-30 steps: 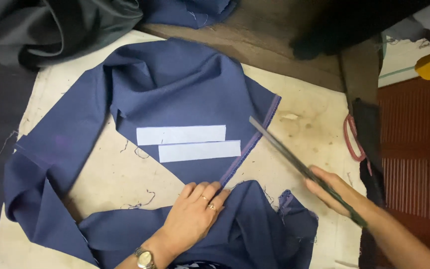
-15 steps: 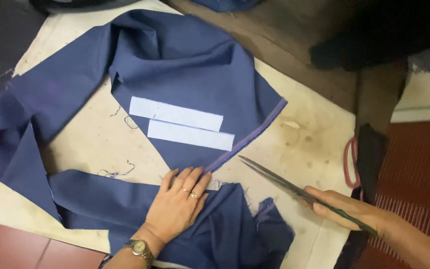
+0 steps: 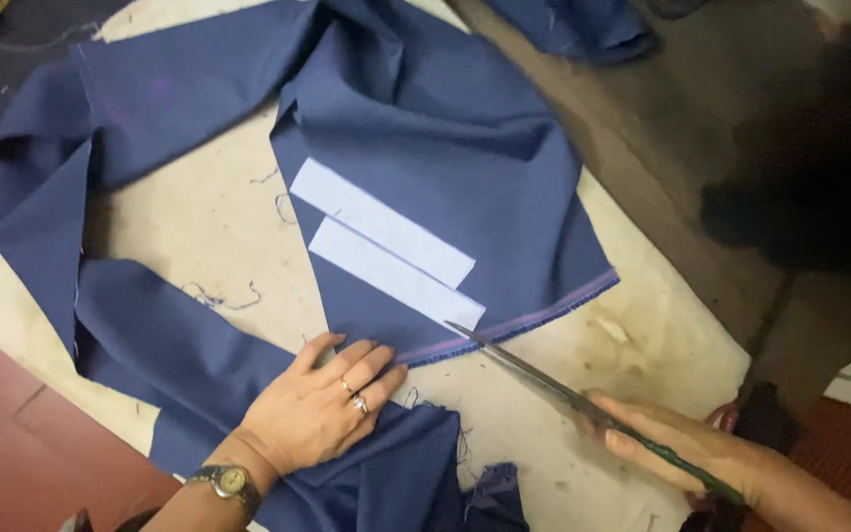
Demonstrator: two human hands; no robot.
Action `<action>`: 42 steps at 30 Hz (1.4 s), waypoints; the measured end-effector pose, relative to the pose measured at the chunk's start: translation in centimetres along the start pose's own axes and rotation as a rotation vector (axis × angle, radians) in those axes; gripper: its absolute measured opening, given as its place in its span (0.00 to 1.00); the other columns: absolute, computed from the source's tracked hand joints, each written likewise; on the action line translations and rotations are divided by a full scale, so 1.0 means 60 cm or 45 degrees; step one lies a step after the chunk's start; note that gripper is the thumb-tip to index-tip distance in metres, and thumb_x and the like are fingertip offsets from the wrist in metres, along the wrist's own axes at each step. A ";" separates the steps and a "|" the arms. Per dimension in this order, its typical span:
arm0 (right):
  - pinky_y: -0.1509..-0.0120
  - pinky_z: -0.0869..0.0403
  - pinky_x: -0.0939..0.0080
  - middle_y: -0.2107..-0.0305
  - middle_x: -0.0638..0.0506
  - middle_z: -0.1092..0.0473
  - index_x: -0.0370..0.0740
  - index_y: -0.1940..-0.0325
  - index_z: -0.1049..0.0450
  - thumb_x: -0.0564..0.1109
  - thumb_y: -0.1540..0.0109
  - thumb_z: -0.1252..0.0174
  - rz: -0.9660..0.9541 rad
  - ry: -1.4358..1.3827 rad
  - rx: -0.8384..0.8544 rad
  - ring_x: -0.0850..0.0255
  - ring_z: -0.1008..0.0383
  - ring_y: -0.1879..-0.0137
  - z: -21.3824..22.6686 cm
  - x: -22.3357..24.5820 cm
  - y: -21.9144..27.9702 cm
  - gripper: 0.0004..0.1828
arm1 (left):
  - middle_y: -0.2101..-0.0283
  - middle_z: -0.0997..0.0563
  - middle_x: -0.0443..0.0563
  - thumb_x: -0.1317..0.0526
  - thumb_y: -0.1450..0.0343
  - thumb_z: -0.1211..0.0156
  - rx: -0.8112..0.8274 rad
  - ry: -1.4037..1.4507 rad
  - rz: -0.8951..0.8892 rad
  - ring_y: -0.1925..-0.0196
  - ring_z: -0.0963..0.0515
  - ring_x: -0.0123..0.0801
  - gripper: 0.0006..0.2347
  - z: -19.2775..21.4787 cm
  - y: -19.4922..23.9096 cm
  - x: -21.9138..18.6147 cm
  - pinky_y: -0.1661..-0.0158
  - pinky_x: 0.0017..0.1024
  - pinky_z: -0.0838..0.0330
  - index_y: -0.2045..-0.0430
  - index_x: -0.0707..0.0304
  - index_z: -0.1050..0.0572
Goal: Marking fabric with a pen and ruler before cutting out pattern pieces with scissors.
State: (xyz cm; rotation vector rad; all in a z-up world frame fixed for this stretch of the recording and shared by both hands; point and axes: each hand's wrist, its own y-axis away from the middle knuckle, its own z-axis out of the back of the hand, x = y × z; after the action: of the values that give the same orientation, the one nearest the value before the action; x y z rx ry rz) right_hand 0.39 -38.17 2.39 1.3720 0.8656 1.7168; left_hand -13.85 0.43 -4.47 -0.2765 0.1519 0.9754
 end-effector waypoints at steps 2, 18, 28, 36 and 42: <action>0.57 0.31 0.70 0.70 0.61 0.34 0.50 0.60 0.33 0.60 0.36 0.62 0.162 -0.125 0.056 0.69 0.33 0.65 0.015 0.043 -0.004 0.17 | 0.46 0.31 0.52 0.51 0.30 0.53 -0.005 -0.047 -0.004 0.47 0.29 0.40 0.19 0.003 -0.003 0.001 0.47 0.42 0.41 0.45 0.54 0.34; 0.59 0.35 0.74 0.67 0.63 0.35 0.50 0.55 0.28 0.65 0.40 0.67 0.087 -0.302 0.129 0.72 0.39 0.65 0.014 0.036 -0.005 0.28 | 0.46 0.30 0.55 0.51 0.29 0.53 -0.041 -0.007 0.009 0.46 0.29 0.42 0.18 -0.002 0.000 -0.002 0.45 0.42 0.40 0.46 0.52 0.33; 0.36 0.38 0.77 0.54 0.66 0.25 0.52 0.45 0.26 0.63 0.40 0.68 -0.121 -0.391 0.088 0.77 0.30 0.45 0.009 0.030 0.001 0.32 | 0.46 0.31 0.54 0.50 0.30 0.52 -0.058 -0.051 0.013 0.46 0.29 0.41 0.18 0.003 -0.003 -0.002 0.46 0.41 0.39 0.47 0.50 0.33; 0.66 0.38 0.71 0.78 0.58 0.42 0.50 0.54 0.27 0.67 0.41 0.74 -0.067 -0.315 0.189 0.68 0.42 0.71 0.018 0.063 0.014 0.34 | 0.49 0.31 0.53 0.51 0.29 0.54 -0.106 -0.084 0.017 0.48 0.28 0.40 0.16 0.005 -0.007 -0.007 0.48 0.41 0.37 0.49 0.50 0.33; 0.44 0.36 0.76 0.61 0.66 0.30 0.54 0.56 0.29 0.64 0.39 0.67 -0.022 -0.178 0.107 0.74 0.33 0.54 0.013 0.032 0.008 0.25 | 0.47 0.31 0.54 0.50 0.30 0.52 -0.035 -0.036 0.018 0.47 0.30 0.41 0.18 0.003 -0.002 -0.003 0.47 0.41 0.40 0.47 0.51 0.33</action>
State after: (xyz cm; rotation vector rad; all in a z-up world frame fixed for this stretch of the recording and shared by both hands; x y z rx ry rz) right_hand 0.83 -36.67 3.86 1.5167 0.8768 1.5666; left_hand -13.83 0.28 -4.23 -0.2868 0.1147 0.9957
